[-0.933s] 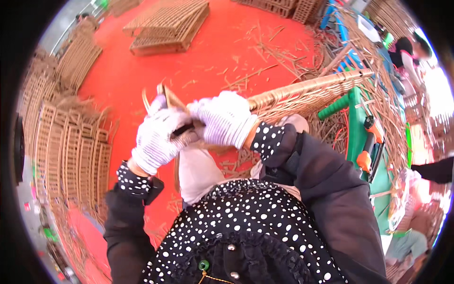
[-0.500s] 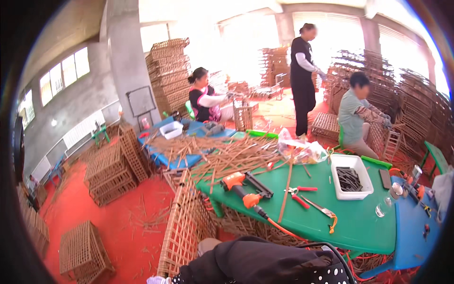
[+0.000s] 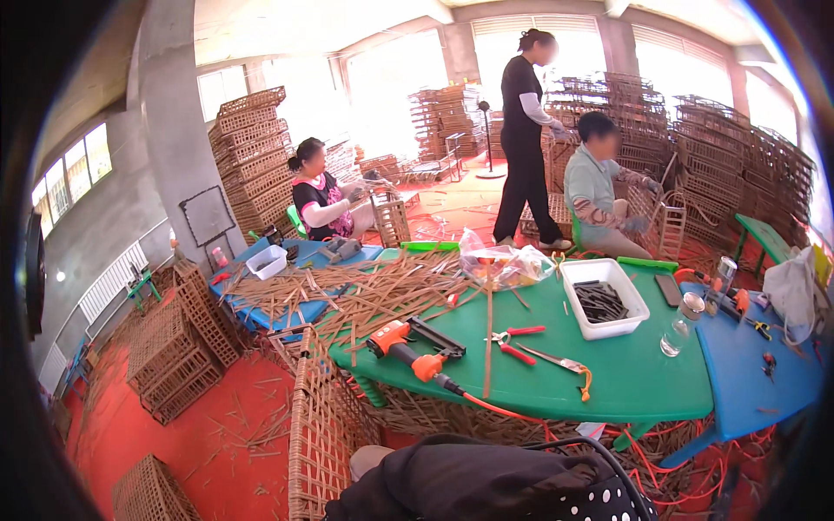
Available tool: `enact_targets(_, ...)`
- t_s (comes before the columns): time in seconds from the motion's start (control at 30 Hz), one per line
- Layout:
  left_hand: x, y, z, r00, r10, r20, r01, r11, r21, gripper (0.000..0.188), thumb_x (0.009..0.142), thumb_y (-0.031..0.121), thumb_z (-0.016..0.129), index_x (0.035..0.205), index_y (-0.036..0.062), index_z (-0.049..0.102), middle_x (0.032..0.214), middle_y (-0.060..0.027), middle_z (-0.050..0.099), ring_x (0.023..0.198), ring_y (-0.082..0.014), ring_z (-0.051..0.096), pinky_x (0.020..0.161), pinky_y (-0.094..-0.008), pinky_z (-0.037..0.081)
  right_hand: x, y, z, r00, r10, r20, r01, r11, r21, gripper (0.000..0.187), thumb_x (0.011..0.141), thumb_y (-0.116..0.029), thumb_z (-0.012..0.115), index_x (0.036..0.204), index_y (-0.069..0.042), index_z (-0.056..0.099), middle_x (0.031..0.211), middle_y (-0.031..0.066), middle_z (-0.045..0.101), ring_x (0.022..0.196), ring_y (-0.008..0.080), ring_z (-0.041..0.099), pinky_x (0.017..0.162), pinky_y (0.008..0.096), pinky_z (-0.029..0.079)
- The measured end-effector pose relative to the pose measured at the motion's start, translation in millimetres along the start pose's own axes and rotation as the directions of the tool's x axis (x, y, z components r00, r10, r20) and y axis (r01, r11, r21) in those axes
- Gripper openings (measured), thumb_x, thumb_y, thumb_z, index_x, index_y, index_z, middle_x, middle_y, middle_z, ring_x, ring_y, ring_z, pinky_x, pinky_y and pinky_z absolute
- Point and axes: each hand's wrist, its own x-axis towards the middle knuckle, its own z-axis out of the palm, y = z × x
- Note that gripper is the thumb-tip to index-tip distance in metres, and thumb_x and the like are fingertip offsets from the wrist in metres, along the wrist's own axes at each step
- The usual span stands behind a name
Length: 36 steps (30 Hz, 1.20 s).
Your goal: The recorder is weaving and fastening wooden slats to assemble a crate or furniture piece.
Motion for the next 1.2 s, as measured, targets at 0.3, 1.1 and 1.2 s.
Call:
enact_targets(0.3, -3, 3, 12, 0.981, -0.147, -0.129, 0.143, 0.989, -0.044, 0.035, 0.081, 0.034, 0.059, 0.101, 0.0063, 0.063, 0.127, -0.0244, 0.043, 0.124, -0.0420, 0.028, 0.106, -0.0460, 0.018, -8, -8, -10, 1.000, -0.018, -0.021, 0.018, 1.000, 0.020, 0.036, 0.062, -0.049, 0.063, 0.072, -0.015, 0.065, 0.064, 0.0070, 0.063, 0.063, 0.0266, 0.062, 0.054, 0.0382, 0.049)
enact_targets(1.1, -4, 31, 18, 0.911, -0.246, -0.332, 0.206, 0.967, -0.149, 0.021, 0.088, 0.019, 0.049, 0.091, 0.0023, 0.061, 0.089, -0.0153, 0.061, 0.085, -0.0342, 0.057, 0.092, -0.0477, 0.040, -379, 126, -108, 0.170, 0.705, -0.689, -0.981, 0.189, -0.047, 0.021, 0.075, -0.032, 0.061, 0.086, -0.013, 0.061, 0.091, 0.0074, 0.059, 0.090, 0.0271, 0.055, 0.081, 0.0388, 0.043)
enact_targets(1.2, 3, 24, 16, 0.963, -0.096, -0.250, 0.086, 0.995, -0.052, 0.022, 0.089, 0.018, 0.048, 0.085, 0.0021, 0.063, 0.084, -0.0140, 0.062, 0.083, -0.0335, 0.058, 0.086, -0.0455, 0.044, -441, 121, -112, 0.177, 0.788, -0.590, -0.955, -0.007, -0.296, 0.024, 0.078, -0.037, 0.057, 0.084, -0.015, 0.062, 0.094, 0.0052, 0.057, 0.095, 0.0258, 0.051, 0.083, 0.0372, 0.039)
